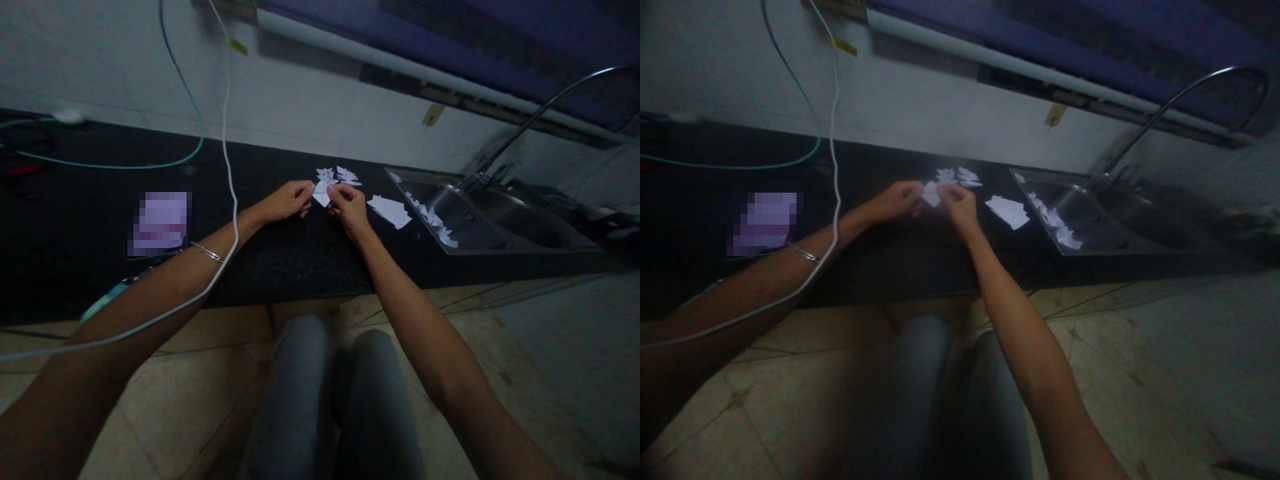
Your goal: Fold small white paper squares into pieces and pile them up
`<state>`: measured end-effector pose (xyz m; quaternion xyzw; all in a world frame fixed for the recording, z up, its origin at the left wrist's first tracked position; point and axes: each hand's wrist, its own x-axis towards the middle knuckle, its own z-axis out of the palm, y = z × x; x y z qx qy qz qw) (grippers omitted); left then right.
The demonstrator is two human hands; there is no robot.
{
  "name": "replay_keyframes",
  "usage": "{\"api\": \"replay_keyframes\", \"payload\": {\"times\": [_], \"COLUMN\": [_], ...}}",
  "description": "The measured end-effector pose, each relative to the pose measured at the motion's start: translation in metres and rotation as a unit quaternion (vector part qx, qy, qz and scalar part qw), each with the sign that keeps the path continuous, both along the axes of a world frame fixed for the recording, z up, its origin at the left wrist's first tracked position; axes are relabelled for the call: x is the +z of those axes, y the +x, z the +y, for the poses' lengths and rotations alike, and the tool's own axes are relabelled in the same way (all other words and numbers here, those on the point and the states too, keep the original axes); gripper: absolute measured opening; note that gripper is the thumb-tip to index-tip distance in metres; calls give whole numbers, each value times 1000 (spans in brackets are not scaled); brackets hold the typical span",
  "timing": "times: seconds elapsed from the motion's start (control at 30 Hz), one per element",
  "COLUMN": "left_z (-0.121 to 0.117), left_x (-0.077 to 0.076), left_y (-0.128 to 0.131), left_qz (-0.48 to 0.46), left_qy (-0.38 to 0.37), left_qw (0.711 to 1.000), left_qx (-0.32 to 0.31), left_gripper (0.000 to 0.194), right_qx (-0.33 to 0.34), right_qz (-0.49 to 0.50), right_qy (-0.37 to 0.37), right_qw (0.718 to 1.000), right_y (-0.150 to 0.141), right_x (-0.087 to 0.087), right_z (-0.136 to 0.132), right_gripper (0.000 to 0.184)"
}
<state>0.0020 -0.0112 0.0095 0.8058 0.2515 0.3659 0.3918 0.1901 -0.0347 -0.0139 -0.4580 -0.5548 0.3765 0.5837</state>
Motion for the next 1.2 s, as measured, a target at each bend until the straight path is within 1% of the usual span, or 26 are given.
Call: {"api": "replay_keyframes", "payload": {"times": [0.13, 0.23, 0.37, 0.5, 0.57, 0.67, 0.73, 0.8, 0.87, 0.93, 1.07, 1.2], "left_z": [2, 6, 6, 3, 3, 6, 11, 17, 23, 27, 29, 26], "left_x": [-3, -5, -5, -2, -2, -4, -6, -8, -11, -13, -14, -13], "left_y": [1, -1, -1, 1, 0, -1, -2, -3, -4, -5, -7, -7], "left_qz": [-17, -26, -19, -27, -28, -21, -10, -3, -4, -12, -38, -54], "left_qy": [17, 11, -2, 15, 9, -44, -94, -137, -166, -182, -195, -166], "left_qw": [1000, 999, 999, 999, 999, 998, 995, 991, 986, 983, 980, 984], "left_qx": [7, 14, 28, 14, 15, 27, 12, -3, 6, 19, 27, 32], "left_gripper": [49, 46, 44, 47, 49, 51, 56, 64, 68, 65, 46, 41], "right_qx": [14, 25, 19, 15, 0, -33, -48, -49, -32, -6, 20, 19], "right_qz": [14, 23, 11, 10, 4, -10, -15, -26, -35, -32, -9, -12], "right_qy": [-1, -2, -6, -1, 12, 60, 86, 80, 60, 44, 17, 7], "right_qw": [1000, 999, 1000, 1000, 1000, 998, 995, 995, 997, 998, 1000, 1000], "right_y": [-1, -2, -2, -3, -2, -1, -1, -1, -1, -3, -5, -3], "right_x": [0, 1, 1, 1, 0, -1, -2, -2, -1, 0, 1, -1], "right_z": [0, -1, -1, -1, 0, 2, 2, 0, -2, -4, -3, -1], "right_gripper": [51, 51, 53, 51, 51, 50, 48, 48, 50, 51, 53, 51]}}
